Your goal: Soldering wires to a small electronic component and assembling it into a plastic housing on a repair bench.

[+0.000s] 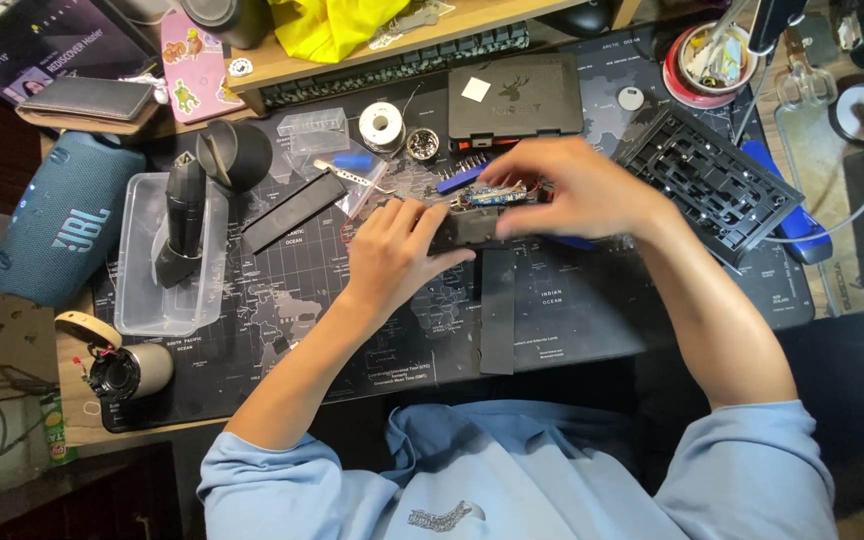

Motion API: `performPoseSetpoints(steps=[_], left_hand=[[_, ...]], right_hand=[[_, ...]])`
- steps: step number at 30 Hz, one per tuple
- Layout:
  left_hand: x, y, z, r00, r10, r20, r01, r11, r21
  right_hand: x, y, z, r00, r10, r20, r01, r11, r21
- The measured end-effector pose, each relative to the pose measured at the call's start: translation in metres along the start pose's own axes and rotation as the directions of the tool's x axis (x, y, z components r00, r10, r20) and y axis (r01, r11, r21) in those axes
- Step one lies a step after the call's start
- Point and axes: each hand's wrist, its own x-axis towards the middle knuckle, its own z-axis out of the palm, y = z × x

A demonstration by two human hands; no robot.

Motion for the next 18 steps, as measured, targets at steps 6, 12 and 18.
performPoseSetpoints(steps=[6, 12, 18], left_hand=[[0.0, 0.003, 0.0, 0.997, 0.078, 0.017, -0.079, 0.991, 0.104], [-0.002, 0.005, 0.0, 0.999, 0.025, 0.041, -0.029, 0.995, 0.093], [0.001, -0.003, -0.01, 0.983, -0.068, 0.17, 0.053, 0.995, 0.09]], right_hand=[[-0.01, 0.023, -0.034, 0.952, 0.27, -0.142, -0.304, 0.806, -0.508], [-0.012, 0.027, -0.039, 0.871, 0.475, -0.125, -0.461, 0.705, -0.538], [-0.017, 0.036, -0.043, 0.899, 0.394, -0.191, -0.433, 0.735, -0.522]])
